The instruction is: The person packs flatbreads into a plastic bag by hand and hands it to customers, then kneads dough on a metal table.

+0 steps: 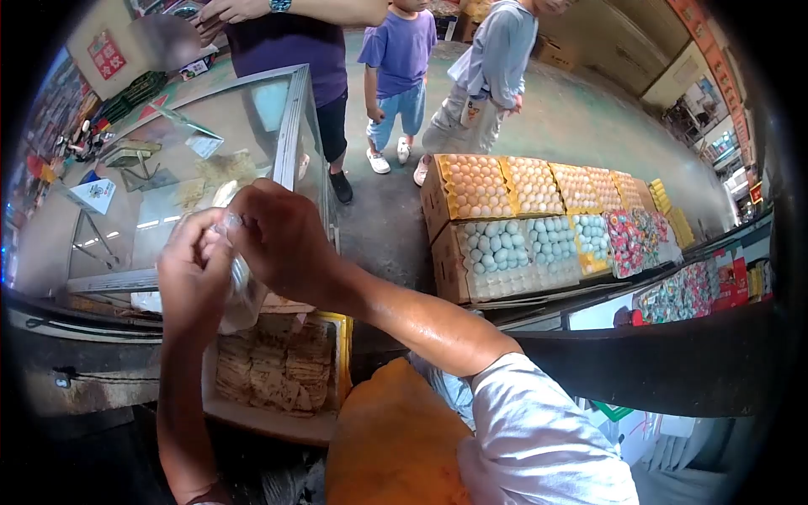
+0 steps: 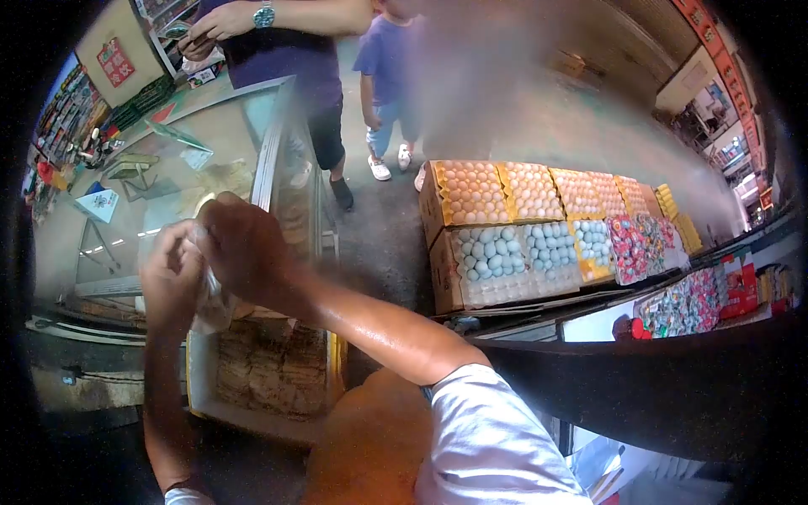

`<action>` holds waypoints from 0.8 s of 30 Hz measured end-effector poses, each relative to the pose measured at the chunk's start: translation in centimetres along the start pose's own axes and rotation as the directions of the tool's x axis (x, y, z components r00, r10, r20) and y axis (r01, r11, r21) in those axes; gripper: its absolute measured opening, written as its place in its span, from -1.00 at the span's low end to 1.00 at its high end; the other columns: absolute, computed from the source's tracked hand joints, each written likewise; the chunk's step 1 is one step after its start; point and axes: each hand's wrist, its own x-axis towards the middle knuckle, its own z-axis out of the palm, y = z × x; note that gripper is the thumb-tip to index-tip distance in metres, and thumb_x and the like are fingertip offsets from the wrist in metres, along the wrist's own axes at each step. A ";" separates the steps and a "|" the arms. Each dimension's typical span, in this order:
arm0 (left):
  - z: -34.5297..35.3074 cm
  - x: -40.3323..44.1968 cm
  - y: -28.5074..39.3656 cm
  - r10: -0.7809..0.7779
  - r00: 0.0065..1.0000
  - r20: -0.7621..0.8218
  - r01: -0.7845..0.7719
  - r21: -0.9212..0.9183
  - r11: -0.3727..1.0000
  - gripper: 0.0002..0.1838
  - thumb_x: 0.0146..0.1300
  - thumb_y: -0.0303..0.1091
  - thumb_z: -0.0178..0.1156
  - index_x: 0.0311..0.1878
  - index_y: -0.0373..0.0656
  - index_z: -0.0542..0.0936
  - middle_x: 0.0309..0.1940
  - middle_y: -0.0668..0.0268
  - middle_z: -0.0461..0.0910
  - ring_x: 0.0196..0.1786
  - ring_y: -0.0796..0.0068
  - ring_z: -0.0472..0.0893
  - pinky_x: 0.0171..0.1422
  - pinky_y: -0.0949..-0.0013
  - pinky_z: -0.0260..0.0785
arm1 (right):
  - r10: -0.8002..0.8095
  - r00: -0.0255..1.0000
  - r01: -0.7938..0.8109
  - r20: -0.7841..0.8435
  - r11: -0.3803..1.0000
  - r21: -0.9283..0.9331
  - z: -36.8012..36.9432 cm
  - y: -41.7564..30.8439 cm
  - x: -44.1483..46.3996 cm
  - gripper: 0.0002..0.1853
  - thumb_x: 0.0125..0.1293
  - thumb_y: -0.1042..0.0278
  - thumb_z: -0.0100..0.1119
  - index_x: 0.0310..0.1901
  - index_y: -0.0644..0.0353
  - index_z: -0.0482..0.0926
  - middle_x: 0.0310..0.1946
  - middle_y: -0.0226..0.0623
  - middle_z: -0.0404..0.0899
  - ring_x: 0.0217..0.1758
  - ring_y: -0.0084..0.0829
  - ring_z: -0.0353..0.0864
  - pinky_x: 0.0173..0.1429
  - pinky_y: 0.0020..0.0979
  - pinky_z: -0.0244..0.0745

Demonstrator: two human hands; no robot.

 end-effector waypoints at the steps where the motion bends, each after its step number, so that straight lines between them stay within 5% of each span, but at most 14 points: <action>1: 1.0 -0.3 0.4 0.165 0.984 -0.066 -0.148 0.206 0.967 -0.78 0.45 -0.50 0.14 0.08 -0.30 0.62 -0.17 0.20 0.66 -0.13 0.39 0.67 0.01 0.36 0.50 | -0.020 1.000 0.020 0.015 0.999 -0.050 0.2 -0.1 0.0 -0.93 0.28 0.52 0.28 -0.31 0.22 0.56 -0.41 -0.18 0.51 -0.35 -0.14 0.62 -0.25 -0.21 0.51; 2: 1.5 -0.4 0.8 0.337 0.936 -0.102 -0.268 0.414 0.870 -0.79 0.41 -0.49 0.16 0.05 -0.29 0.64 -0.21 0.17 0.67 -0.15 0.30 0.67 -0.01 0.29 0.50 | -0.031 0.999 0.031 0.020 0.999 -0.041 0.1 -0.1 0.0 -0.93 0.28 0.52 0.28 -0.31 0.22 0.56 -0.41 -0.18 0.51 -0.35 -0.14 0.62 -0.25 -0.21 0.51; 4: 1.0 -0.4 1.0 0.341 0.933 -0.112 -0.260 0.443 0.858 -0.77 0.36 -0.45 0.17 0.03 -0.29 0.65 -0.19 0.07 0.66 -0.14 0.15 0.66 0.02 0.20 0.51 | -0.273 0.956 0.286 0.107 0.949 -0.132 -0.7 -0.3 0.4 -0.92 0.27 0.53 0.27 -0.23 0.20 0.58 -0.36 -0.19 0.55 -0.25 -0.08 0.64 -0.21 -0.19 0.56; 6: 0.7 -0.7 1.4 0.247 0.969 -0.029 -0.228 0.292 0.929 -0.77 0.33 -0.44 0.15 -0.01 -0.30 0.64 -0.17 0.00 0.66 -0.10 0.13 0.67 0.06 0.17 0.51 | -0.323 0.931 0.334 0.170 0.942 -0.040 -1.6 -1.1 0.9 -0.82 0.28 0.52 0.25 -0.08 0.19 0.61 -0.25 -0.19 0.63 -0.11 -0.06 0.66 -0.12 -0.16 0.61; 8: 0.7 -0.7 1.4 0.249 0.967 -0.060 -0.228 0.243 0.943 -0.77 0.32 -0.44 0.15 -0.01 -0.30 0.63 -0.15 -0.02 0.67 -0.08 0.08 0.68 0.07 0.16 0.51 | -0.046 0.991 0.033 0.127 0.995 0.097 -2.0 -2.6 1.5 -0.72 0.29 0.54 0.22 0.04 0.18 0.63 -0.14 -0.15 0.66 -0.03 -0.01 0.65 -0.06 -0.15 0.62; 9: 0.8 -0.7 1.3 0.253 0.966 -0.048 -0.242 0.172 0.955 -0.76 0.31 -0.43 0.15 -0.02 -0.30 0.62 -0.13 -0.04 0.67 -0.06 0.02 0.69 0.09 0.14 0.51 | -0.073 0.987 0.054 0.145 0.991 0.126 -2.2 -2.2 1.6 -0.72 0.29 0.54 0.22 0.04 0.18 0.63 -0.14 -0.15 0.66 -0.03 -0.01 0.65 -0.06 -0.15 0.62; 12: 0.3 -0.4 0.6 0.337 0.941 0.020 -0.328 0.292 0.898 -0.76 0.38 -0.39 0.13 0.04 -0.28 0.58 -0.13 -0.07 0.66 -0.02 -0.10 0.67 0.09 0.11 0.51 | -0.154 0.934 0.201 0.322 0.972 -0.118 -2.5 -0.7 1.8 -0.67 0.30 0.55 0.23 0.11 0.19 0.62 -0.09 -0.10 0.65 -0.02 0.04 0.64 -0.06 -0.13 0.62; 14: 0.0 -0.4 -0.7 0.235 0.971 0.036 -0.237 0.218 0.947 -0.78 0.41 -0.39 0.09 0.03 -0.26 0.54 -0.14 -0.10 0.64 -0.01 -0.18 0.65 0.06 0.07 0.52 | -0.064 0.845 0.228 0.530 0.941 -0.251 -3.2 -0.8 2.1 -0.72 0.30 0.56 0.25 0.05 0.23 0.63 -0.12 -0.07 0.63 -0.07 0.06 0.64 -0.09 -0.13 0.60; 15: 0.1 -0.5 -0.8 0.416 0.908 0.054 -0.409 0.330 0.851 -0.84 0.41 -0.43 0.07 -0.02 -0.25 0.53 -0.16 -0.08 0.64 -0.03 -0.17 0.66 0.03 0.07 0.53 | -0.133 0.863 0.305 0.487 0.906 -0.292 -3.7 -0.6 1.9 -0.77 0.29 0.58 0.22 -0.03 0.25 0.65 -0.14 -0.09 0.60 -0.08 -0.02 0.65 -0.04 -0.11 0.62; 17: 0.5 -0.2 -0.5 0.526 0.846 0.088 -0.501 0.471 0.726 -0.95 0.39 -0.51 0.08 -0.13 -0.24 0.48 -0.22 -0.04 0.63 -0.10 -0.10 0.68 -0.04 0.10 0.53 | -0.234 0.874 0.404 0.426 0.837 -0.369 -4.0 0.2 1.4 -0.87 0.23 0.61 0.18 -0.20 0.27 0.65 -0.25 -0.14 0.55 -0.20 -0.09 0.64 -0.06 -0.10 0.60; 19: 0.9 0.3 -0.5 0.673 0.733 0.100 -0.600 0.561 0.571 -0.95 0.36 -0.57 0.11 -0.21 -0.22 0.44 -0.30 0.02 0.61 -0.19 -0.01 0.67 -0.12 0.14 0.51 | -0.160 0.925 0.296 0.346 0.872 -0.391 -4.1 -0.7 0.9 -0.95 0.35 0.49 0.18 -0.26 0.25 0.61 -0.34 -0.14 0.53 -0.29 -0.08 0.59 -0.13 -0.09 0.56; 22: 2.2 0.4 -1.0 0.589 0.799 -0.122 -0.571 0.154 0.806 -0.92 0.26 -0.57 0.13 -0.26 -0.24 0.41 -0.38 0.06 0.52 -0.33 0.09 0.58 -0.21 0.16 0.43 | 0.085 0.951 0.003 0.296 0.958 -0.286 -3.5 -1.6 0.2 -0.82 0.46 0.36 0.14 -0.22 0.33 0.59 -0.34 -0.07 0.59 -0.29 -0.06 0.63 -0.15 -0.10 0.55; 23: 2.5 0.1 -0.3 0.493 0.854 -0.170 -0.501 -0.012 0.865 -0.92 0.23 -0.57 0.12 -0.27 -0.25 0.41 -0.40 0.07 0.49 -0.36 0.10 0.54 -0.22 0.15 0.40 | 0.144 0.940 -0.088 0.309 0.978 -0.189 -3.2 -1.2 -0.2 -0.84 0.47 0.43 0.10 -0.25 0.35 0.54 -0.41 -0.13 0.45 -0.35 -0.21 0.47 -0.16 -0.17 0.47; 24: 1.9 -0.7 1.6 0.425 0.896 -0.125 -0.426 0.019 0.904 -0.93 0.20 -0.57 0.09 -0.28 -0.26 0.41 -0.42 0.07 0.46 -0.37 0.09 0.51 -0.22 0.13 0.38 | 0.213 0.921 -0.189 0.327 0.976 -0.105 -2.8 -0.8 -0.5 -0.85 0.47 0.50 0.06 -0.29 0.38 0.48 -0.49 -0.18 0.31 -0.41 -0.37 0.30 -0.17 -0.24 0.39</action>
